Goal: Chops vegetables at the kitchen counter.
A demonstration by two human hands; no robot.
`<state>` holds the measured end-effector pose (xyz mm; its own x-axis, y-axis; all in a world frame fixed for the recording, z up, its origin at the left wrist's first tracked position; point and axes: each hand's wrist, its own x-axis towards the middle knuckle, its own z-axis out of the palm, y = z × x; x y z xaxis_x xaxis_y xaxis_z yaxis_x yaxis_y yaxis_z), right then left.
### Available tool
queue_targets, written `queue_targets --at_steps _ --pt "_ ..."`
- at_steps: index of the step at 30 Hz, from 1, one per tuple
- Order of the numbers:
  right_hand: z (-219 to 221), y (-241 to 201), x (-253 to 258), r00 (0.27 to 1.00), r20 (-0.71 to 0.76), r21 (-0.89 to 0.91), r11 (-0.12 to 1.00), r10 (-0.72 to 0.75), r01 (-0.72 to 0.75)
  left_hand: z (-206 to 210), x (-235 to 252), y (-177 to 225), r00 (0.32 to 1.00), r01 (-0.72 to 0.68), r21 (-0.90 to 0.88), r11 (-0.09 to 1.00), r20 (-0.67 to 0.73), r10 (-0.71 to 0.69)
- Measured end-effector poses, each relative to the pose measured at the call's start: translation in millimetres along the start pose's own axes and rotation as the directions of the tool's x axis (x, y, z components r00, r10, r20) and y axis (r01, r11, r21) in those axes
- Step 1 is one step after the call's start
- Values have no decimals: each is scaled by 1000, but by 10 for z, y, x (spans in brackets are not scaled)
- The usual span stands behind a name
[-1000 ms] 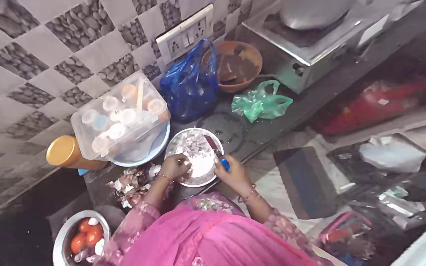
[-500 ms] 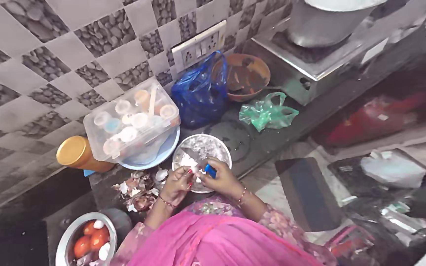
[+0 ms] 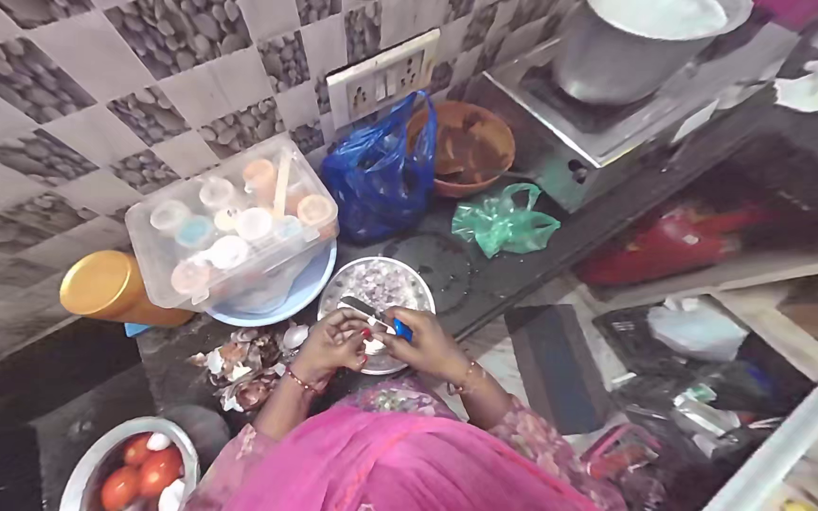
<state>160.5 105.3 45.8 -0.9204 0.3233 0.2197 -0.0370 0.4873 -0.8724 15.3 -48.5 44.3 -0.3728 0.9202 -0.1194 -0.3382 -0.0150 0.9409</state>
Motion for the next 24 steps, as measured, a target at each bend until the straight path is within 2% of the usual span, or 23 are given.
queue_targets --at_steps 3,5,6,9,12,15,18,21,24 --pt "-68 -45 38 995 61 -27 996 83 -82 -5 27 32 1000 -7 98 995 -18 8" --pt "-98 -74 65 990 76 -7 993 115 -115 -3 41 28 1000 -18 101 995 -16 20" --pt "-104 -72 74 990 67 24 992 121 -123 -5 49 6 1000 -22 52 998 -18 23" --pt "-82 -23 80 983 8 114 976 186 -185 -9 88 -153 998 -43 -244 969 -55 30" --pt "-114 40 82 953 84 139 944 290 -300 40 109 -231 991 -45 -418 907 -136 -14" --pt "-67 144 56 947 170 240 920 274 -309 61 113 -292 991 -32 -474 880 -128 -32" --pt "47 262 53 960 146 371 887 238 -276 64 135 -355 990 -19 -507 862 -130 -55" --pt "138 309 100 959 80 355 892 270 -281 75 157 -394 989 0 -525 851 -125 -77" --pt "191 331 157 955 77 318 901 286 -295 100 165 -405 992 13 -522 853 -101 -77"
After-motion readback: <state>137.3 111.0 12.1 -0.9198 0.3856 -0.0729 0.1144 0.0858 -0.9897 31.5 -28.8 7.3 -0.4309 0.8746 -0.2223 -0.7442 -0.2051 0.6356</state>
